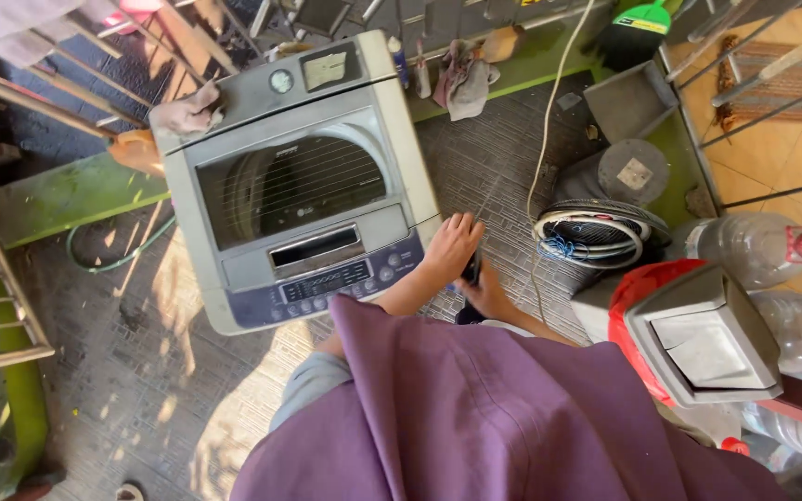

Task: Clean the exterior and interior of a top-loading washing machine using a brush and cloth.

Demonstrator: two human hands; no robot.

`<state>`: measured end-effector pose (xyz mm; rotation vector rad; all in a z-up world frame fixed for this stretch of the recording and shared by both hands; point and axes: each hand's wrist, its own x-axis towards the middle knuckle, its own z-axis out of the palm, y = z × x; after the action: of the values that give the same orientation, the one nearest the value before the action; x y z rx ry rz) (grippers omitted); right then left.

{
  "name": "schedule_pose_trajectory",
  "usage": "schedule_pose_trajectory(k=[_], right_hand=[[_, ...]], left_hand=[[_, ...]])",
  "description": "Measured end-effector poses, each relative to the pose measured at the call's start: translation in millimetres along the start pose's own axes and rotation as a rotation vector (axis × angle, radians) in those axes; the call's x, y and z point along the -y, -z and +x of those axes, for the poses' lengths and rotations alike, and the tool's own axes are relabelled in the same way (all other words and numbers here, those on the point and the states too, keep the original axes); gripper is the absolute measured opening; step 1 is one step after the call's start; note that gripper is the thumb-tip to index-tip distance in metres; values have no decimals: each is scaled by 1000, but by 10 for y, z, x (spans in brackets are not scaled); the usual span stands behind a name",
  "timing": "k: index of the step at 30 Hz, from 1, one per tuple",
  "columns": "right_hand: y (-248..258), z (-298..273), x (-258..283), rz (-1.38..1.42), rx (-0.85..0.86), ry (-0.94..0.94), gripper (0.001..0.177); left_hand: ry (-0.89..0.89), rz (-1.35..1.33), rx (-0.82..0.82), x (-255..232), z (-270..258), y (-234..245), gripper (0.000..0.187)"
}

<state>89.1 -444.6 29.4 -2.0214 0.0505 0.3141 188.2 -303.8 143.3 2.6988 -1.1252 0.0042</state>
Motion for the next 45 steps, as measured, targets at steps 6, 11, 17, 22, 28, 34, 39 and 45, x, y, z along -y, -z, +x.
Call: schedule_pose_trajectory(k=[6,11,17,22,28,34,39,45], right_hand=[[-10,458,-377,260,-50,390,65],[246,636,-116,339,216,-321,66],[0,829,-881,413,245,181,73],[28,1281,-722,482,256,-2,54],[114,1667,-821,479,189,-60,60],[112,1708,-375,460,207,-83,74],[9,1219,-535,409,91,179,72],[-105,2109,-680,554,257,-162,70]], left_hand=[[15,198,-59,-40,450,-255,39],[161,149,100,152,608,-620,29],[131,231,103,99,569,-854,26],[225,233,107,478,872,-807,21],[147,132,260,307,797,-843,27],[235,384,91,887,1189,-876,22],[105,163,323,654,898,-776,22],[213,361,336,1088,1413,-812,29]])
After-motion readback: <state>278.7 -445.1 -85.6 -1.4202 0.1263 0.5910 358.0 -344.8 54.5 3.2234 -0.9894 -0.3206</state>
